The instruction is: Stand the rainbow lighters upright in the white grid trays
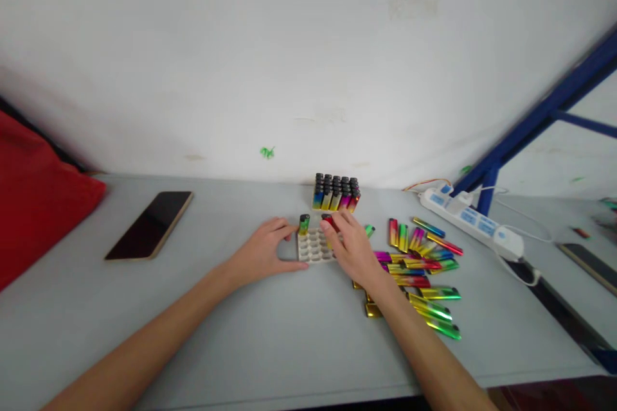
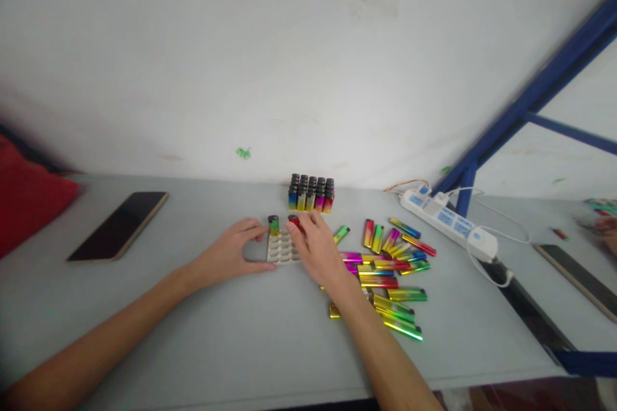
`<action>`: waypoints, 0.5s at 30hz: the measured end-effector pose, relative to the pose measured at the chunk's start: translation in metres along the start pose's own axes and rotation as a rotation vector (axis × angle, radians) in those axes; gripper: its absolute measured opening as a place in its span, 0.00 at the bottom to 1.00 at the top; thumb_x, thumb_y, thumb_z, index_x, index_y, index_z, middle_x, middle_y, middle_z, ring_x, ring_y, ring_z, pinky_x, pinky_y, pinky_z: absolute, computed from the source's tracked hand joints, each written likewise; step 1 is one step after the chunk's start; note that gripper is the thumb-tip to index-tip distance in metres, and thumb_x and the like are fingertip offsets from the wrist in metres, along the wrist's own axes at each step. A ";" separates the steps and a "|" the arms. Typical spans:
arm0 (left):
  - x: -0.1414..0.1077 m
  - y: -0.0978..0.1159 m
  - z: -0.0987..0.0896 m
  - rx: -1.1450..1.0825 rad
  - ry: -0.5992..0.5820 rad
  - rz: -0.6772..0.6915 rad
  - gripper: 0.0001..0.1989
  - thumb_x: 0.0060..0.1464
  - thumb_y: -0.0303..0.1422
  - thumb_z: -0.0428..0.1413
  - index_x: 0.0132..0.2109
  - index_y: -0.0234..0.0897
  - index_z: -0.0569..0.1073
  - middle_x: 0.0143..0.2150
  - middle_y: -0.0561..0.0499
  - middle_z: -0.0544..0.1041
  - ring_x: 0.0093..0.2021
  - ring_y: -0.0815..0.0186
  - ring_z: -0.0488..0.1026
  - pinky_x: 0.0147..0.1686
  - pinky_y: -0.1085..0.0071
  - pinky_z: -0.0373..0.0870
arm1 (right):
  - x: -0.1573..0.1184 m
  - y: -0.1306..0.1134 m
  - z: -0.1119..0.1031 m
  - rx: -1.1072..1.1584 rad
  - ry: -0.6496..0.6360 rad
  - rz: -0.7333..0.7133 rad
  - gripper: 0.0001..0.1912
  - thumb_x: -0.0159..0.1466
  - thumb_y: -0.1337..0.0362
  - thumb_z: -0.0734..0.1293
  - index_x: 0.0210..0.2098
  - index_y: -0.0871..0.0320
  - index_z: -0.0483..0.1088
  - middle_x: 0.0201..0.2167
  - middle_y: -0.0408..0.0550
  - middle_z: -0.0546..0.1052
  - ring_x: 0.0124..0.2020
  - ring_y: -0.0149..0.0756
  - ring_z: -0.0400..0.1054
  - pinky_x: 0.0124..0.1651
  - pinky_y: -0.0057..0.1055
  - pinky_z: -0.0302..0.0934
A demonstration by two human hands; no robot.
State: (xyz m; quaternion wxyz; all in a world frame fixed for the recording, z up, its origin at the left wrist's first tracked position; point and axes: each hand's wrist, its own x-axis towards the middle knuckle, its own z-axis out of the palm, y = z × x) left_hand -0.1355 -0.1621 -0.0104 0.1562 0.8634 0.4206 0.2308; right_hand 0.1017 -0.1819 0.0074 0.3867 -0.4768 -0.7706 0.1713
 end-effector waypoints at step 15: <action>-0.002 -0.003 0.004 0.010 -0.007 0.007 0.28 0.49 0.58 0.68 0.43 0.38 0.77 0.42 0.47 0.77 0.45 0.52 0.75 0.50 0.58 0.72 | 0.005 -0.007 0.010 -0.301 -0.320 -0.069 0.11 0.79 0.60 0.60 0.50 0.59 0.70 0.42 0.54 0.81 0.44 0.44 0.77 0.47 0.36 0.66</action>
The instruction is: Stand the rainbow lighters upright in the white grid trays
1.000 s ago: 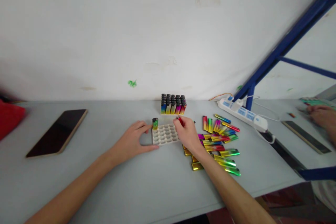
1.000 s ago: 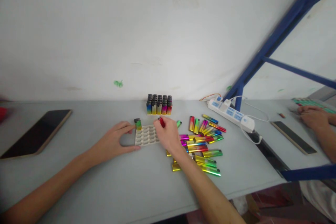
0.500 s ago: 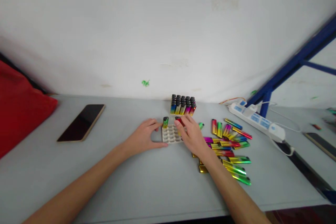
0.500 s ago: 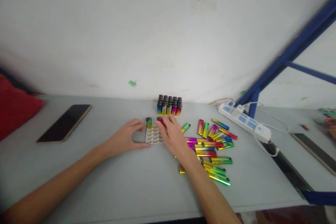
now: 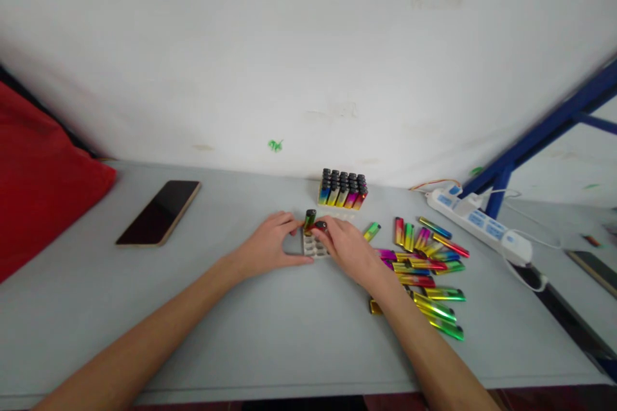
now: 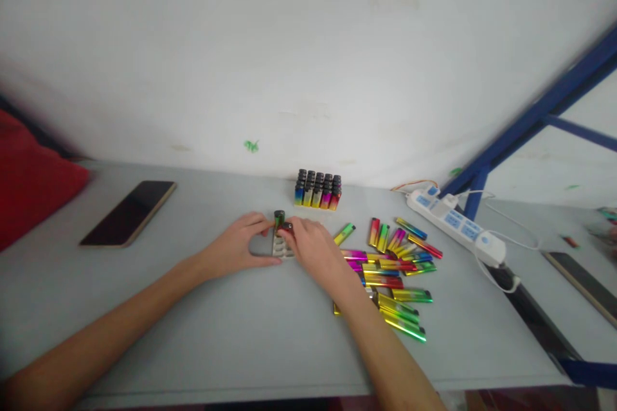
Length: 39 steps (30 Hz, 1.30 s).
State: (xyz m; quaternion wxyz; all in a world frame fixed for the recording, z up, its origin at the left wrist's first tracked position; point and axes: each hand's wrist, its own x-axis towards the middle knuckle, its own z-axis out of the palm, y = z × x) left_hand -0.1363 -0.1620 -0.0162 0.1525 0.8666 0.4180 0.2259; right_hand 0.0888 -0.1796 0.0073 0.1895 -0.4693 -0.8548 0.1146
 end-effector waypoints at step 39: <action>0.005 -0.005 -0.002 0.023 0.003 -0.045 0.31 0.50 0.63 0.63 0.42 0.39 0.79 0.39 0.48 0.76 0.40 0.55 0.75 0.44 0.60 0.73 | -0.050 0.097 -0.070 -0.326 0.021 0.991 0.30 0.71 0.53 0.69 0.67 0.59 0.65 0.57 0.64 0.79 0.61 0.60 0.72 0.60 0.52 0.63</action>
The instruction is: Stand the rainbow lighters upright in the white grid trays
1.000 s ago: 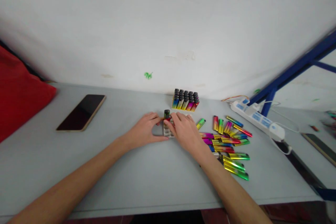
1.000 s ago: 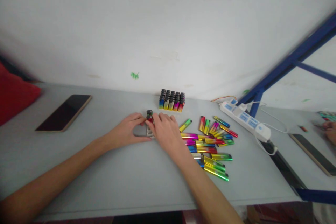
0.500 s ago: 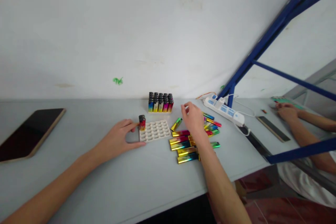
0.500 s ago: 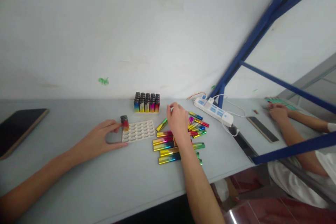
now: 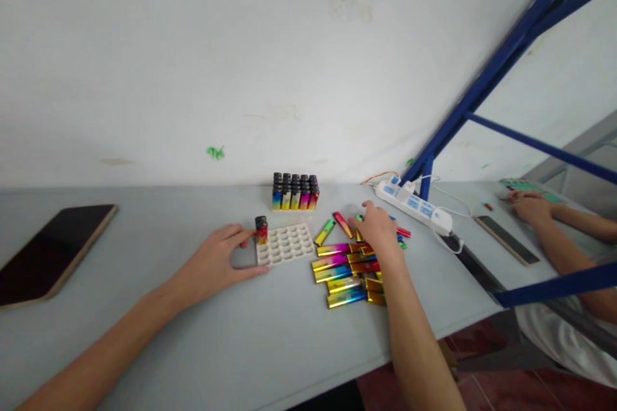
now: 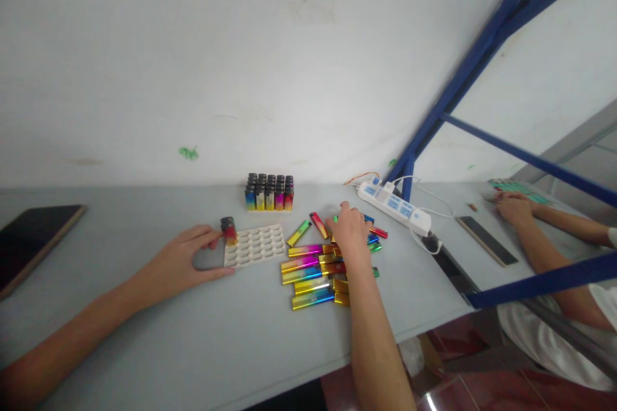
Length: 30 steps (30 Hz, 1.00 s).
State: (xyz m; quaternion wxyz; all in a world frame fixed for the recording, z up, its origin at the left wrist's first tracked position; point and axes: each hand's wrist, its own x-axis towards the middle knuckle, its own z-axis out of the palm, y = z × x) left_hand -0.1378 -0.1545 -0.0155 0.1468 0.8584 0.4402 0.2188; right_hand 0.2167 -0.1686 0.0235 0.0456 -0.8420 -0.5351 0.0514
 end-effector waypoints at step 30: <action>-0.003 0.006 -0.002 -0.015 -0.021 0.008 0.30 0.49 0.62 0.65 0.40 0.39 0.75 0.39 0.48 0.76 0.41 0.54 0.74 0.44 0.60 0.71 | -0.055 -0.107 0.030 1.387 -0.423 -0.124 0.27 0.70 0.48 0.55 0.18 0.52 0.51 0.14 0.35 0.51 0.16 0.26 0.39 0.19 0.27 0.36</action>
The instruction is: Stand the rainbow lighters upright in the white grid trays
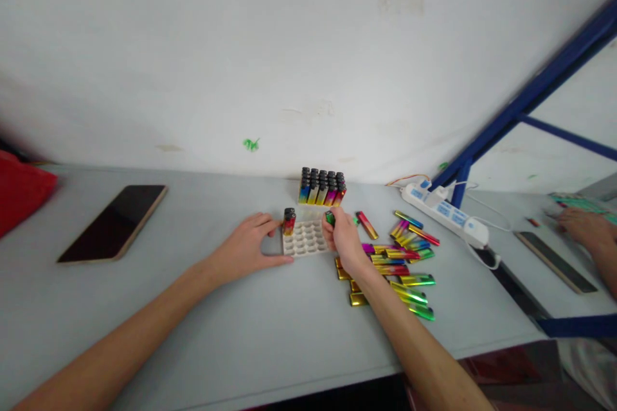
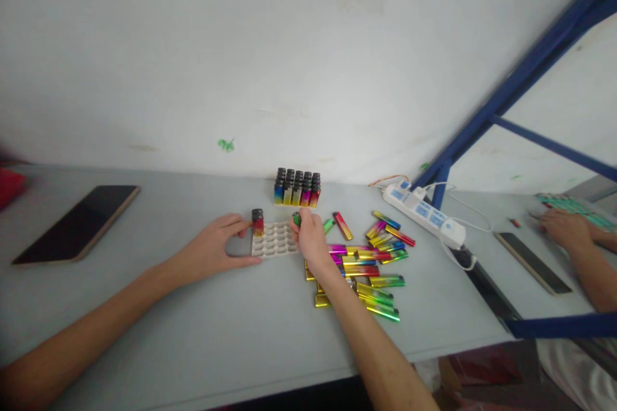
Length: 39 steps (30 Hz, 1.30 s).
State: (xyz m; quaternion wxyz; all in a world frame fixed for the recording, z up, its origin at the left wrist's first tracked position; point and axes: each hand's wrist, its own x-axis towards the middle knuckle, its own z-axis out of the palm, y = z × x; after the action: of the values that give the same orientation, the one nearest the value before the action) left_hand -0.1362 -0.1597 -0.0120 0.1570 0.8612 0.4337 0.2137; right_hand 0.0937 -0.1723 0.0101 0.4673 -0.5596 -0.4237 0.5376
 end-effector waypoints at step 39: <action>-0.002 0.003 -0.001 -0.026 0.003 0.002 0.29 0.52 0.61 0.64 0.43 0.39 0.78 0.39 0.47 0.76 0.42 0.54 0.74 0.46 0.60 0.71 | -0.016 0.000 -0.007 -0.723 -0.146 -0.736 0.16 0.76 0.52 0.63 0.46 0.56 0.77 0.35 0.49 0.83 0.36 0.39 0.77 0.43 0.32 0.68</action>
State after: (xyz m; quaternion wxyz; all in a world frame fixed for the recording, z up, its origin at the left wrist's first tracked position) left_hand -0.1355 -0.1631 -0.0102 0.1673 0.8590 0.4305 0.2208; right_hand 0.0999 -0.1880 0.0128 0.3716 -0.4603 -0.7824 0.1946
